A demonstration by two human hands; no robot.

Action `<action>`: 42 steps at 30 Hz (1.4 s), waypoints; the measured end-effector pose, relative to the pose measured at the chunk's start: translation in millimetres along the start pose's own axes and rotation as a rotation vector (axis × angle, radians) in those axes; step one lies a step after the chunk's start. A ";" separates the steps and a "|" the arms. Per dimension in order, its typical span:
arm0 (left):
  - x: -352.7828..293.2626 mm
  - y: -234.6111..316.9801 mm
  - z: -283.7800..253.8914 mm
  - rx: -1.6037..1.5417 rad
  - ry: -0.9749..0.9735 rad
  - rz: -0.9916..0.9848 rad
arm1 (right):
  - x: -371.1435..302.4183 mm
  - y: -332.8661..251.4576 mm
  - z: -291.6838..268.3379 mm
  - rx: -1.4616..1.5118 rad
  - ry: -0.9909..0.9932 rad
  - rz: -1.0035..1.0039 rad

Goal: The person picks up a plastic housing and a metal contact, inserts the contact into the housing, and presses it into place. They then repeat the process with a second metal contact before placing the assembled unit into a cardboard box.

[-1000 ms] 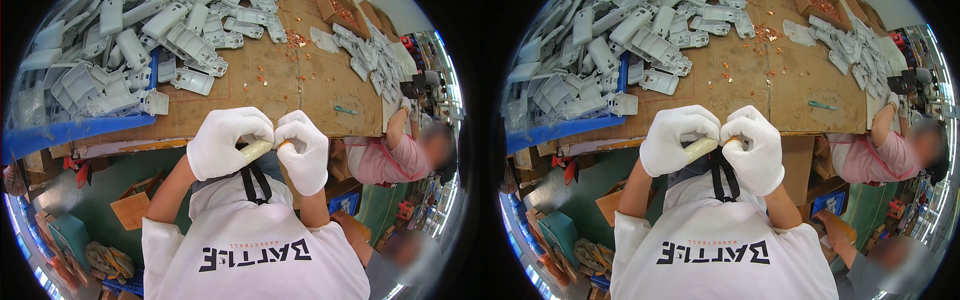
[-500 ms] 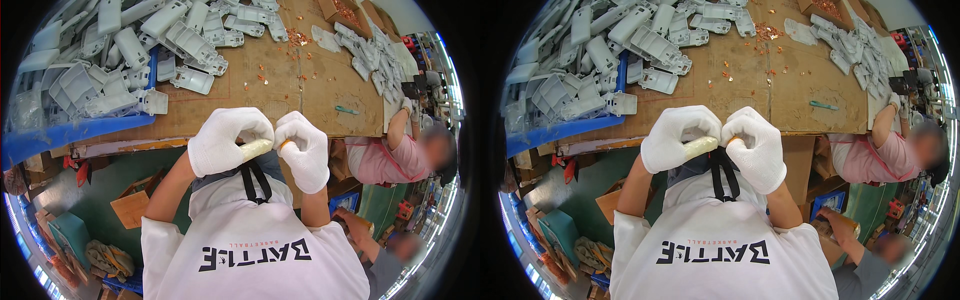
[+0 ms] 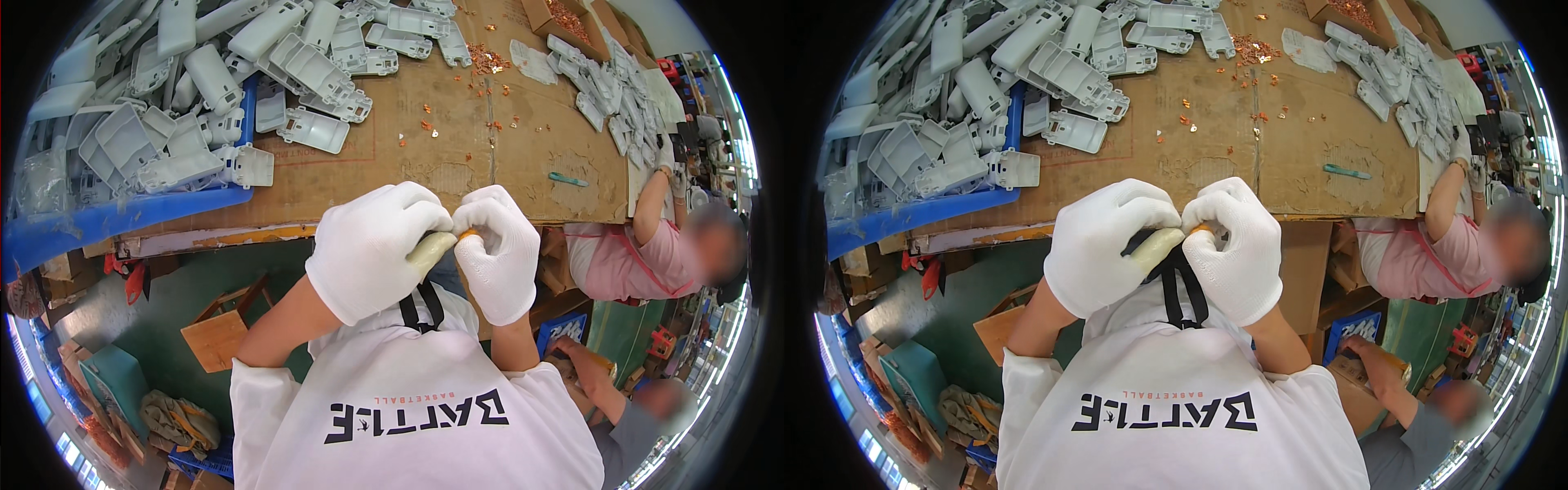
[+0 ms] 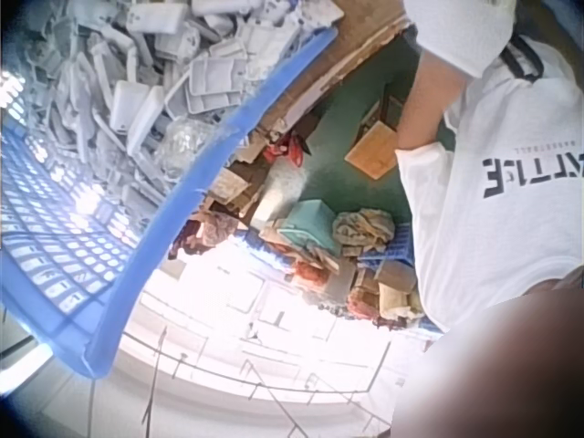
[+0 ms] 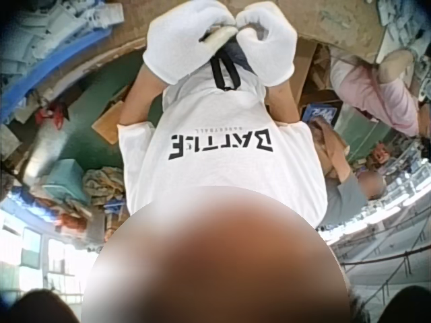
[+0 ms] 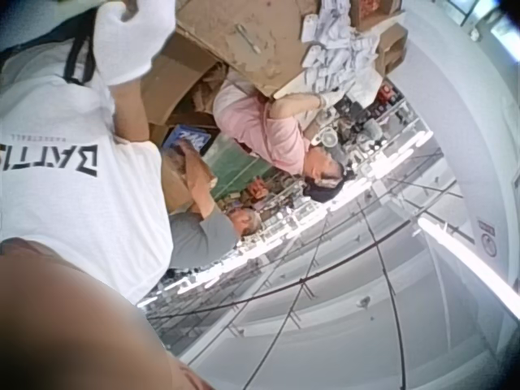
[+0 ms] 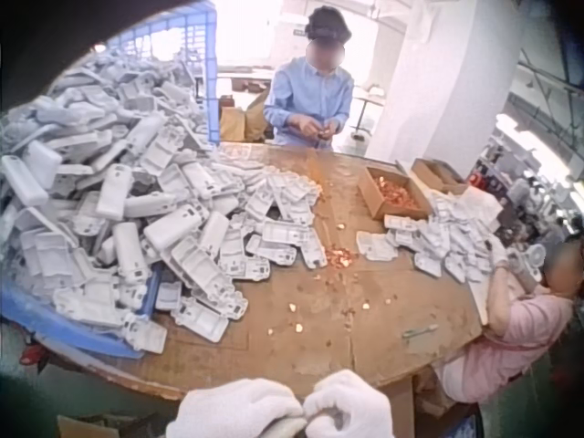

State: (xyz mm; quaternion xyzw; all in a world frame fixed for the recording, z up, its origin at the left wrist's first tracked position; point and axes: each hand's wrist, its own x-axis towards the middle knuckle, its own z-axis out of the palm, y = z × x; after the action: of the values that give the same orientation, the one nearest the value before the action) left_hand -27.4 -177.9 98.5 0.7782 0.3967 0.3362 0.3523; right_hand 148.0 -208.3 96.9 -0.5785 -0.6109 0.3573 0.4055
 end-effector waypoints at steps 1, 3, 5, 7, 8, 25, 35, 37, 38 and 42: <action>-0.9 1.5 1.4 0.078 0.048 0.046 | -1.1 -2.7 1.1 -0.070 0.031 -0.014; -2.8 3.6 4.6 0.151 0.071 0.087 | -3.0 -7.8 3.3 -0.139 0.062 -0.029; -2.2 2.7 6.9 0.221 0.089 0.128 | -3.9 -10.5 4.4 -0.200 0.080 -0.040; 0.9 -0.4 7.9 0.193 0.057 0.152 | -3.6 -7.5 4.5 -0.210 0.089 -0.061; 1.9 -3.6 8.3 0.194 0.057 0.152 | -3.1 -6.1 4.3 -0.219 0.099 -0.082; 5.7 -23.5 5.3 -0.396 -0.118 -0.062 | 9.5 7.9 -6.2 -0.053 -0.077 -0.088; -8.4 -25.3 -0.3 -0.718 -0.047 -0.338 | 8.0 -0.6 -7.7 0.428 -0.210 0.212; -13.5 -23.6 -1.8 -0.642 -0.067 -0.296 | 8.0 -1.7 -6.2 0.473 -0.230 0.243; -15.8 -21.8 -1.0 -0.641 -0.064 -0.297 | 8.1 -1.9 -5.6 0.519 -0.253 0.273; -22.7 -16.9 2.8 -0.649 -0.009 -0.288 | 5.1 2.9 -4.9 0.549 -0.267 0.303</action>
State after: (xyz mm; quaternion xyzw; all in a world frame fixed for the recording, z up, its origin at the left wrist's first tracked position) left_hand -42.0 -190.6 77.7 0.5634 0.3732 0.3881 0.6266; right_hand 153.7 -203.2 96.7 -0.4803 -0.4466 0.6372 0.4048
